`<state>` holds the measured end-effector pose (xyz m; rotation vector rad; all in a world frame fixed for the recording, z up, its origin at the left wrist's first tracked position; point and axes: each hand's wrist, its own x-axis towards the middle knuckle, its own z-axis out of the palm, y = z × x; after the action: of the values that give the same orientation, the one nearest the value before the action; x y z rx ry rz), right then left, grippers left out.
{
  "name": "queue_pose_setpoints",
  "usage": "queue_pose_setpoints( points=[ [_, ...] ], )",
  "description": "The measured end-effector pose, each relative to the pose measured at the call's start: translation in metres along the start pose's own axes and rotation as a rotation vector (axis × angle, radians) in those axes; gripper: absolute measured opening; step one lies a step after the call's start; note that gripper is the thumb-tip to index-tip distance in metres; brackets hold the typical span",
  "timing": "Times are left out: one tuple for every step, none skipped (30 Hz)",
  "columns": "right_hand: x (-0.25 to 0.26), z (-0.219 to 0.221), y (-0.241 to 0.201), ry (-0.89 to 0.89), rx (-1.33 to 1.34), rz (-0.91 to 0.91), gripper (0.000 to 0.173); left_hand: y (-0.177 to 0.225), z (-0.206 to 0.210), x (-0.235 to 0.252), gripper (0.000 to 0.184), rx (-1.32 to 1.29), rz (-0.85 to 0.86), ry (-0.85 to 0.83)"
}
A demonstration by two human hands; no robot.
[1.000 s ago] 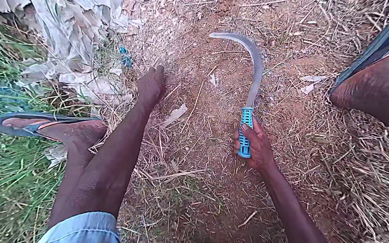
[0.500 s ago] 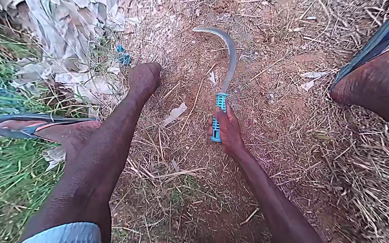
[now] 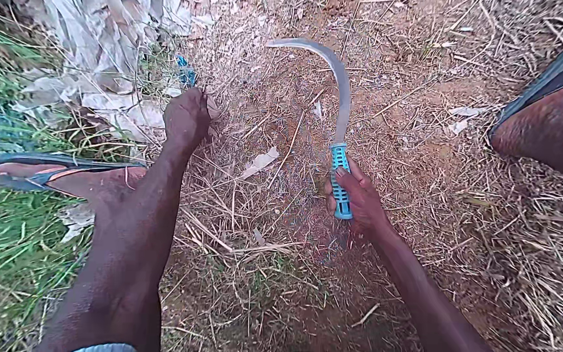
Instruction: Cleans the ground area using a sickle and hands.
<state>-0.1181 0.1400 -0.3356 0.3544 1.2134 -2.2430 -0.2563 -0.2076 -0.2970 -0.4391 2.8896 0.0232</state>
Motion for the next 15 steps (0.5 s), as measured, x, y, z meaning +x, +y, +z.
queue_pose_setpoints(
  points=[
    [0.003, -0.003, -0.007, 0.031, 0.006, -0.037, 0.051, 0.003, -0.001, 0.004, 0.046, -0.024, 0.022, 0.026],
    [0.004, -0.006, -0.012, 0.055, 0.004, -0.062, 0.050, 0.005, 0.000, 0.009, 0.045, -0.040, 0.050, 0.045],
    [0.005, -0.010, -0.015, 0.073, -0.003, -0.074, 0.049, 0.009, 0.002, 0.017, 0.045, -0.052, 0.071, 0.058],
    [0.004, -0.014, -0.016, 0.089, -0.014, -0.074, 0.050, 0.016, 0.002, 0.024, 0.047, -0.060, 0.080, 0.075],
    [0.003, -0.018, -0.015, 0.098, -0.022, -0.069, 0.052, 0.024, 0.003, 0.031, 0.051, -0.060, 0.077, 0.096],
    [0.001, -0.022, -0.012, 0.099, -0.031, -0.061, 0.052, 0.032, 0.003, 0.037, 0.057, -0.064, 0.070, 0.107],
    [-0.001, -0.025, -0.009, 0.099, -0.039, -0.051, 0.053, 0.041, 0.002, 0.042, 0.063, -0.075, 0.071, 0.111],
    [-0.003, -0.028, -0.005, 0.101, -0.046, -0.042, 0.051, 0.050, 0.003, 0.047, 0.069, -0.097, 0.081, 0.104],
    [-0.005, -0.030, -0.001, 0.103, -0.048, -0.034, 0.050, 0.057, 0.007, 0.052, 0.075, -0.111, 0.091, 0.082],
    [-0.007, -0.030, 0.002, 0.099, -0.047, -0.029, 0.049, 0.060, 0.013, 0.057, 0.080, -0.111, 0.083, 0.048],
    [-0.007, -0.030, 0.004, 0.093, -0.044, -0.023, 0.049, 0.060, 0.020, 0.059, 0.084, -0.121, 0.063, 0.011],
    [-0.007, -0.029, 0.005, 0.090, -0.041, -0.015, 0.049, 0.060, 0.027, 0.061, 0.085, -0.130, 0.041, -0.014],
    [-0.006, -0.028, 0.005, 0.093, -0.037, -0.009, 0.049, 0.059, 0.033, 0.060, 0.083, -0.115, 0.029, -0.021],
    [-0.005, -0.028, 0.004, 0.093, -0.034, -0.008, 0.051, 0.057, 0.038, 0.058, 0.077, -0.089, 0.025, -0.007],
    [-0.003, -0.027, 0.004, 0.087, -0.030, -0.013, 0.051, 0.055, 0.041, 0.054, 0.069, -0.049, 0.019, 0.008]
  ],
)
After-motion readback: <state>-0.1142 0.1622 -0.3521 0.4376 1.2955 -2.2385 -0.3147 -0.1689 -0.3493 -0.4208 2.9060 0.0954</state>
